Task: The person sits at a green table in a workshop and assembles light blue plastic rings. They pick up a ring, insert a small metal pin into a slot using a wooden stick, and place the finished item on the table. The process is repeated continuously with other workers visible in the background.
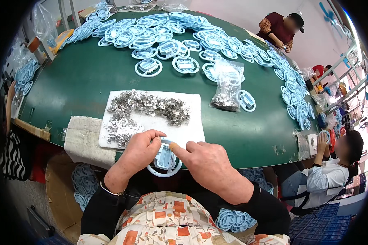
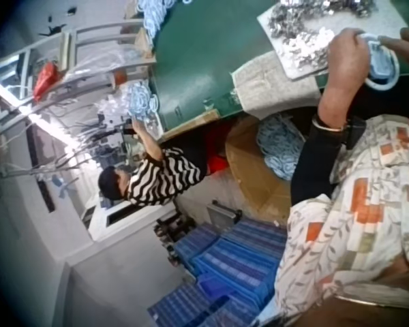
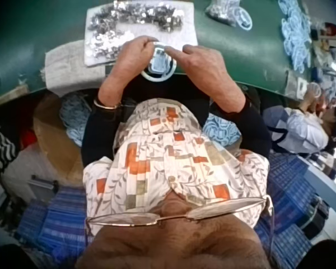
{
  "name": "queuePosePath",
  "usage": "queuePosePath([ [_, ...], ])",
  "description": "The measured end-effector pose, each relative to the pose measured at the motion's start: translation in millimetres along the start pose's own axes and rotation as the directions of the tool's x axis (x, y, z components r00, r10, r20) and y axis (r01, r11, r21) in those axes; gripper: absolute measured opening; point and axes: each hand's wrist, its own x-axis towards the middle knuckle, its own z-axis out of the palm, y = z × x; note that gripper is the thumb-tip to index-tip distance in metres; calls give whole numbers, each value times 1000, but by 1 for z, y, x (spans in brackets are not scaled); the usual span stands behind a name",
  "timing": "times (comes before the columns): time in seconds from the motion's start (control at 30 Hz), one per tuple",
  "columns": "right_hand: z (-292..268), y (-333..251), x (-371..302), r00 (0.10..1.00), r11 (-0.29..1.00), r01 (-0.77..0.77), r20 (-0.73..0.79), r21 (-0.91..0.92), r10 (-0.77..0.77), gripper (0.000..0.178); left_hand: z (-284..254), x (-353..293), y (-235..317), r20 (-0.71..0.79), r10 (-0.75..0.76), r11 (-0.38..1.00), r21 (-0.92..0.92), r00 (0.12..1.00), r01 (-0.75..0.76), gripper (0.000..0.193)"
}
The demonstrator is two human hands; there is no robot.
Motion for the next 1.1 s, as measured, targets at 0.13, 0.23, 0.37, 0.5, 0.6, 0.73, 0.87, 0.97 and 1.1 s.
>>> queuePosePath([
  [0.13,4,3,2,999,1000,20,37,12,-21,42,3,1,-4,-12,11,1000,-5,1000,-11,32],
  [0.23,7,3,5,998,998,45,47,-50,-43,39,4,2,-4,-15,21,1000,-7,1000,-21,32],
  [0.37,7,-5,9,993,978,119,-3,-169,-122,32,4,-1,0,-27,25,998,52,999,-23,31],
  [0.5,11,-17,18,981,922,185,11,-340,-193,17,8,3,-7,-42,43,994,103,998,-38,32],
  [0.6,3,-12,20,976,909,219,95,-356,-198,15,9,4,-6,-30,53,996,76,998,-51,32],
  [0.73,-13,-12,14,988,984,123,-72,-128,-133,21,3,0,-8,-13,22,1000,6,1000,-22,32],
  [0.87,1,-1,-11,949,826,-201,-106,526,298,26,-6,-1,-4,120,-20,970,-238,993,48,31],
  [0.97,40,12,-25,849,363,-219,-6,906,529,28,-8,-2,1,217,-67,853,-493,974,168,30],
  [1.1,45,7,-35,830,-225,-238,318,945,457,36,-4,-5,1,179,-16,815,-567,984,116,30],
])
